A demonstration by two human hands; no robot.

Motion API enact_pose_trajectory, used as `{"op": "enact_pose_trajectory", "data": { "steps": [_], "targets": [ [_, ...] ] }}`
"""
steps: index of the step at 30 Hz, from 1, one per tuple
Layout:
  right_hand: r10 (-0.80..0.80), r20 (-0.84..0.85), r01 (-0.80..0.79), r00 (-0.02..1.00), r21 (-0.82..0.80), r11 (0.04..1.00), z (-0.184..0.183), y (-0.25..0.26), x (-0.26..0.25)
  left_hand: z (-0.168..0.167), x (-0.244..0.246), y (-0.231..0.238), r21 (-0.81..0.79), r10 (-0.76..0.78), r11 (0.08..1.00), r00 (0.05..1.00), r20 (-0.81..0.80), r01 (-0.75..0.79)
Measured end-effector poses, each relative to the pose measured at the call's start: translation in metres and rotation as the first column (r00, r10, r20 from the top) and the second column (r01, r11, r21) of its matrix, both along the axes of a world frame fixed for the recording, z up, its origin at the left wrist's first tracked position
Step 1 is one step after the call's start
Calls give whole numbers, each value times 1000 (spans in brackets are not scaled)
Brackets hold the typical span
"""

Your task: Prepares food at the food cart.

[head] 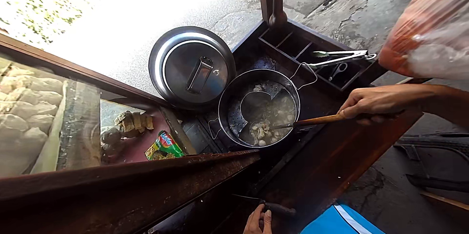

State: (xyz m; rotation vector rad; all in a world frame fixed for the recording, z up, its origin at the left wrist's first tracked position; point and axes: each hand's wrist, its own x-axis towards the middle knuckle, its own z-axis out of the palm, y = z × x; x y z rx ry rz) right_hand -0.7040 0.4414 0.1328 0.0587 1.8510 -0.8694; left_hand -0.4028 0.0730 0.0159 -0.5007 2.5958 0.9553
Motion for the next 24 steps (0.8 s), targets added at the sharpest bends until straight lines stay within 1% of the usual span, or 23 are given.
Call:
{"op": "enact_pose_trajectory", "data": {
  "steps": [6,8,11,13,15,17,19,21,24],
  "targets": [
    [-129,18,130,991,-45,991,-1,16,20,-2,-5,1,-4,-23,1000,1000,-17,23],
    [-153,-7,152,988,-56,987,1,18,26,-1,-7,2,-4,-32,999,999,-18,31],
    [-111,-106,108,988,-33,994,6,15,37,0,-8,2,-5,-34,999,999,-15,33],
    [-18,-242,22,970,11,1000,2,15,45,0,-9,3,-7,-35,999,999,-15,35],
    [132,-407,-84,904,134,987,-1,13,55,0,-8,3,-6,-32,999,999,-17,32],
    [297,-504,-162,811,294,942,1,4,68,-1,-7,2,-7,-27,1000,999,-24,27],
    [424,-566,-197,707,418,887,-1,-3,83,-2,-6,2,-8,-25,1000,999,-28,25],
    [473,-660,-177,584,465,867,-8,-5,99,-3,-6,2,-7,-29,1000,999,-31,28],
    [443,-818,-114,367,433,894,-26,0,118,-3,-5,2,-11,-32,999,999,-30,31]
  ]
}}
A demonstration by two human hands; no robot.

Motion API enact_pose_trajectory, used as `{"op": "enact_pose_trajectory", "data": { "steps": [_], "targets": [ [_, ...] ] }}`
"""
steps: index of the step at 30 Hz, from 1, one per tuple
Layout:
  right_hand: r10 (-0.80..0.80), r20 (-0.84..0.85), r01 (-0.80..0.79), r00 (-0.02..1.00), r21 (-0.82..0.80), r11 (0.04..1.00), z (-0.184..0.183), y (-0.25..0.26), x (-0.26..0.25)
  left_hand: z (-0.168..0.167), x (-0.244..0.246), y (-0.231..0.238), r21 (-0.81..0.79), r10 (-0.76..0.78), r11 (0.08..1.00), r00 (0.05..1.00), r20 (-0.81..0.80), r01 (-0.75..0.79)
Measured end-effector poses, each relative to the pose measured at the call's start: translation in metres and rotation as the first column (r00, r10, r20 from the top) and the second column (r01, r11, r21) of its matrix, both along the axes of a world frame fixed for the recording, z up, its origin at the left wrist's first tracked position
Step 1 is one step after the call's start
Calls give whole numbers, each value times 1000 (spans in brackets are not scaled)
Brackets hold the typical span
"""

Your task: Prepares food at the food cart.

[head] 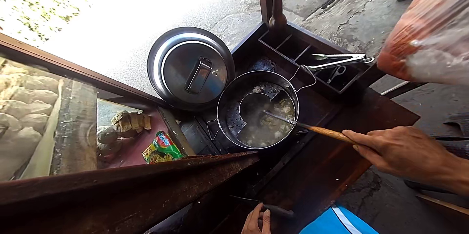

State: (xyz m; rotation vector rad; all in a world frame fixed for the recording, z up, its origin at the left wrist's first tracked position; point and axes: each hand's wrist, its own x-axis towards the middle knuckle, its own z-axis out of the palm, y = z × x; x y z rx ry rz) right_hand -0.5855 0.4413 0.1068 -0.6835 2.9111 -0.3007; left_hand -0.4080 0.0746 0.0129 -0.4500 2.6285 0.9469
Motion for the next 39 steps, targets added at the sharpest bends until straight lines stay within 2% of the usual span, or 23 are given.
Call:
{"op": "enact_pose_trajectory", "data": {
  "steps": [3,11,28,39],
  "targets": [
    [15,-175,-27,985,-68,997,-18,6,12,0,0,-1,-3,-4,1000,1000,-9,4],
    [-39,-278,10,960,-103,995,-35,18,31,-1,1,-1,1,-8,1000,1000,-13,8],
    [-128,-230,80,965,-204,976,-11,23,49,-2,5,2,-10,0,1000,1000,-2,0],
    [-170,-166,138,971,-188,972,-9,3,42,3,4,3,8,25,1000,1000,4,-25]
  ]
}}
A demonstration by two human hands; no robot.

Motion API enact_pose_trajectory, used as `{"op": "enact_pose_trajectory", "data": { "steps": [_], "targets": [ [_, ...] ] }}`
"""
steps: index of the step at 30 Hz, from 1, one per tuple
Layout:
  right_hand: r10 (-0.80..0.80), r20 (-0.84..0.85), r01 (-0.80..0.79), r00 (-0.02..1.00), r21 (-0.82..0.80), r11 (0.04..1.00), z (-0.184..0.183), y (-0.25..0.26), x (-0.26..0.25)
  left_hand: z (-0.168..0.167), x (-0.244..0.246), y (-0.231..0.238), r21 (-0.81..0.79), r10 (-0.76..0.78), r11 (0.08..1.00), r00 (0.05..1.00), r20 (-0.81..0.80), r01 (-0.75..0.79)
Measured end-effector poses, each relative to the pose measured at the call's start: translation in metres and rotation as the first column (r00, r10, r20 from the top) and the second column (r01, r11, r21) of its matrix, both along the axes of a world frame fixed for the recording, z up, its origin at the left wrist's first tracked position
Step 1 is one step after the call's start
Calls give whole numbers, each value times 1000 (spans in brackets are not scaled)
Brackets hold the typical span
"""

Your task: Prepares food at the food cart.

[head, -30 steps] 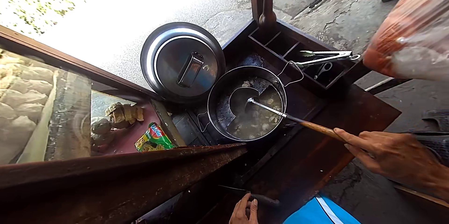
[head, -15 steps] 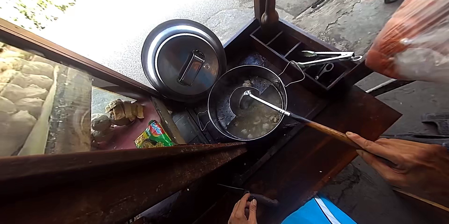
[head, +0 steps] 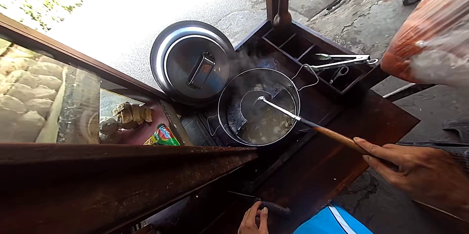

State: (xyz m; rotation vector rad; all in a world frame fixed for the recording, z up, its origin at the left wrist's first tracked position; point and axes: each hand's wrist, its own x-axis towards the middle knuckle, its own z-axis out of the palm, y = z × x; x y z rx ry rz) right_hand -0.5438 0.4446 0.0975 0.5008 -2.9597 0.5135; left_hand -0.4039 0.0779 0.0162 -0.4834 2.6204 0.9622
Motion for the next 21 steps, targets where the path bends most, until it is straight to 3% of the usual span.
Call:
{"op": "enact_pose_trajectory", "data": {
  "steps": [3,6,10,12,21],
  "targets": [
    [-23,69,22,997,15,1000,-5,-11,-7,-1,0,-1,-5,-7,1000,1000,6,7],
    [-58,244,46,968,57,997,-5,-30,-19,-3,1,-1,3,-5,1000,1000,15,5],
    [-165,592,69,789,182,981,10,-62,-50,-3,1,-3,-1,-13,1000,1000,25,13],
    [-190,685,58,704,211,976,12,-75,-68,-2,0,-5,-8,-14,1000,999,32,14],
    [-180,792,151,584,112,982,-12,-114,-118,-2,1,-8,5,-16,1000,999,37,15]
  ]
}}
